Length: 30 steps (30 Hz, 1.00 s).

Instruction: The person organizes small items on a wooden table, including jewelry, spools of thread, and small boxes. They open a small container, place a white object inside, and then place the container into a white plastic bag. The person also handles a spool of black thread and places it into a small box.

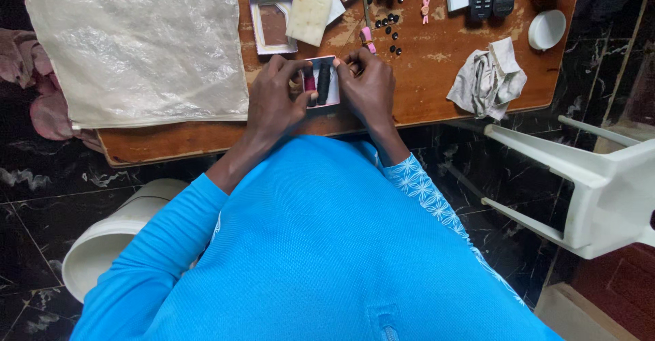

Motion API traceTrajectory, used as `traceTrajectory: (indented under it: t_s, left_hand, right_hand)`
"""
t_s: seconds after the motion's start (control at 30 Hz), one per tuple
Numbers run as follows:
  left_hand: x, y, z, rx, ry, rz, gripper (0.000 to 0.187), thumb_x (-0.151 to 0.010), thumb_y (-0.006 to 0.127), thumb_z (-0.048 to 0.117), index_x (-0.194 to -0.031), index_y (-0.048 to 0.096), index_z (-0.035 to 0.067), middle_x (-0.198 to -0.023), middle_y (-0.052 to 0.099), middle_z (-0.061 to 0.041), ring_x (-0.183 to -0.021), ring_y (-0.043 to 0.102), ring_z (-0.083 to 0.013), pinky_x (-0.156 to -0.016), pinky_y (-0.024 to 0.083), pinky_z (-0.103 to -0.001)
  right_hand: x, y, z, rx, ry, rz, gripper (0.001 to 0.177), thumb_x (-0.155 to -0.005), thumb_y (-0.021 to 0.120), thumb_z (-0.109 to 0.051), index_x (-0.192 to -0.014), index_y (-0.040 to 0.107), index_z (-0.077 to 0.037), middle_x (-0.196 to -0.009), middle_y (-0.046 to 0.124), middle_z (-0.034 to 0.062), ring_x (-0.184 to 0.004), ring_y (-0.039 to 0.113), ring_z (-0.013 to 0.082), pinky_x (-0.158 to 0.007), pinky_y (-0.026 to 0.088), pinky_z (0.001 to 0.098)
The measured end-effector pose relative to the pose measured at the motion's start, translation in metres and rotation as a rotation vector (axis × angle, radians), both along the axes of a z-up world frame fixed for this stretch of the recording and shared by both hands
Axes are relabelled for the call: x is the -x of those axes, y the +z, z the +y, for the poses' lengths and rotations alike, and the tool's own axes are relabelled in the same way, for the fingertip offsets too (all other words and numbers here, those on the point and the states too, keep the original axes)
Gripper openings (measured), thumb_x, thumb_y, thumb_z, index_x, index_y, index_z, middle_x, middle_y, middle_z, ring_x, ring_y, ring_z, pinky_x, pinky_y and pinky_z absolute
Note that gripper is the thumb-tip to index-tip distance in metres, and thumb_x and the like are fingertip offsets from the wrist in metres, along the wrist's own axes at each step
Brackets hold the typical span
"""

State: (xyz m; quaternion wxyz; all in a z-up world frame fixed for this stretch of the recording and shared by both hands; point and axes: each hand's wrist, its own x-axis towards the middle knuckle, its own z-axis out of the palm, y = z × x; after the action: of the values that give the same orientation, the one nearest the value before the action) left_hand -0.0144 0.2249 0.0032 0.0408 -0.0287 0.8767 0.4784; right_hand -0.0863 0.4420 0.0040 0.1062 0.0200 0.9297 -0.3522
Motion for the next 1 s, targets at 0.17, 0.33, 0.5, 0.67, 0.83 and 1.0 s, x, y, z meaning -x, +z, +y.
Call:
traceTrajectory:
  t_s: [0.17, 0.33, 0.5, 0.67, 0.83, 1.0]
  left_hand:
    - [-0.001, 0.003, 0.017, 0.186, -0.023, 0.04, 0.048, -0.095, 0.104, 0.028, -0.124, 0.078, 0.0, -0.146, 0.059, -0.024, -0.144, 0.056, -0.0427, -0.118, 0.052, -0.056]
    - [0.003, -0.022, 0.032, 0.307, -0.071, 0.221, 0.072, -0.083, 0.106, 0.028, -0.138, 0.075, -0.007, -0.184, 0.023, -0.03, -0.17, 0.024, -0.0526, -0.12, 0.04, -0.07]
    - [0.001, -0.036, 0.034, 0.26, -0.087, 0.222, 0.073, -0.083, 0.104, 0.026, -0.146, 0.077, -0.001, -0.194, 0.008, -0.026, -0.18, 0.007, -0.051, -0.13, 0.033, -0.075]
    - [-0.006, -0.039, 0.028, 0.269, -0.094, 0.252, 0.063, -0.09, 0.1, 0.021, -0.149, 0.081, 0.01, -0.199, 0.002, -0.022, -0.183, -0.004, -0.0497, -0.132, 0.029, -0.078]
    - [-0.004, -0.03, 0.023, 0.203, -0.128, 0.18, 0.058, -0.081, 0.096, 0.013, -0.138, 0.082, 0.01, -0.199, 0.004, -0.022, -0.182, -0.007, -0.0504, -0.135, 0.026, -0.081]
    - [-0.002, 0.001, 0.015, 0.121, -0.088, 0.121, 0.057, -0.083, 0.103, 0.017, -0.134, 0.08, 0.008, -0.192, 0.024, -0.018, -0.18, 0.013, -0.0479, -0.141, 0.028, -0.074]
  right_hand:
    - [0.0, 0.004, 0.018, 0.107, -0.049, 0.033, 0.023, -0.106, 0.088, -0.026, -0.103, 0.087, -0.004, -0.078, 0.076, 0.0037, -0.069, 0.069, 0.0133, -0.063, 0.052, 0.0354]
    - [-0.017, 0.012, 0.031, 0.183, -0.027, -0.008, 0.021, -0.106, 0.087, -0.024, -0.105, 0.086, -0.003, -0.079, 0.076, 0.004, -0.07, 0.07, 0.0106, -0.063, 0.053, 0.0338]
    - [-0.033, 0.007, 0.021, 0.02, 0.126, -0.046, 0.027, -0.099, 0.091, -0.031, -0.1, 0.093, -0.005, -0.081, 0.085, 0.0151, -0.07, 0.082, 0.0251, -0.067, 0.061, 0.0414]
    - [-0.032, 0.008, 0.001, -0.145, 0.266, -0.084, 0.035, -0.096, 0.092, -0.042, -0.106, 0.095, -0.008, -0.073, 0.083, 0.0199, -0.066, 0.082, 0.037, -0.078, 0.064, 0.0507]
    - [-0.032, 0.008, -0.01, -0.196, 0.182, -0.076, 0.04, -0.091, 0.095, -0.047, -0.097, 0.095, -0.008, -0.071, 0.081, 0.0202, -0.068, 0.082, 0.0378, -0.071, 0.064, 0.0517]
    - [-0.031, 0.02, -0.006, -0.132, 0.177, -0.015, 0.037, -0.088, 0.094, -0.041, -0.099, 0.09, -0.006, -0.067, 0.078, 0.0154, -0.066, 0.081, 0.0312, -0.067, 0.064, 0.0473]
